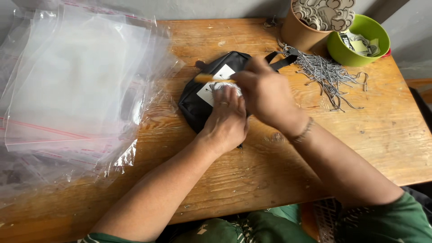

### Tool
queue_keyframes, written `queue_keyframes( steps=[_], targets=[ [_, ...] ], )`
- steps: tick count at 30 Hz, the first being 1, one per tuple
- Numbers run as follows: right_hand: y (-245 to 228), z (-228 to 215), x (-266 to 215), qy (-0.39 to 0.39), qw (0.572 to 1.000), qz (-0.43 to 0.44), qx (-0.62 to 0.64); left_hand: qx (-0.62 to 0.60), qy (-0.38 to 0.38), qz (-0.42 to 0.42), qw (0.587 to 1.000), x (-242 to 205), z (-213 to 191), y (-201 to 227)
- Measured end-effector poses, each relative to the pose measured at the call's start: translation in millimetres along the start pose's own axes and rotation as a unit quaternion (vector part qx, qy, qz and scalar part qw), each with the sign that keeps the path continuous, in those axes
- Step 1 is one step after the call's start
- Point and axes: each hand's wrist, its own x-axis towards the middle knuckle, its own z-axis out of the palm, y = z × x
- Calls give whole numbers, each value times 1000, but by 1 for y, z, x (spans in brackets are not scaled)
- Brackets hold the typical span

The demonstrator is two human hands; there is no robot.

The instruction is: The person smooths a small black pouch with a toothbrush, places a printed paper insert inside, and then attaches a metal chain to a decorative tag. The tag is then affixed to the pouch, completing the assembly.

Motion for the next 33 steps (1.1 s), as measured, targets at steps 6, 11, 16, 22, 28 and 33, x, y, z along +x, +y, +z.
queue_keyframes(
  steps=[6, 11, 16, 22, 28, 33],
  targets=[
    [36, 36, 37, -107, 988, 51, -97, -35, 36, 8, 999, 1, 12, -3],
    [76, 23, 39, -30, 992, 78, -97, 47, 124, 28, 991, 16, 54, -11],
    [4, 23, 29, -58, 994, -59, 73, -24, 103, 44, 993, 15, 52, -11],
    [89, 27, 44, -78, 982, 71, -154, 52, 129, 27, 990, 15, 57, -11],
    [8, 1, 33, -59, 969, -160, 178, 54, 123, 33, 990, 18, 56, -10],
    [76, 40, 45, -84, 995, -1, 62, 43, 119, 28, 992, 16, 54, -11]
  ],
)
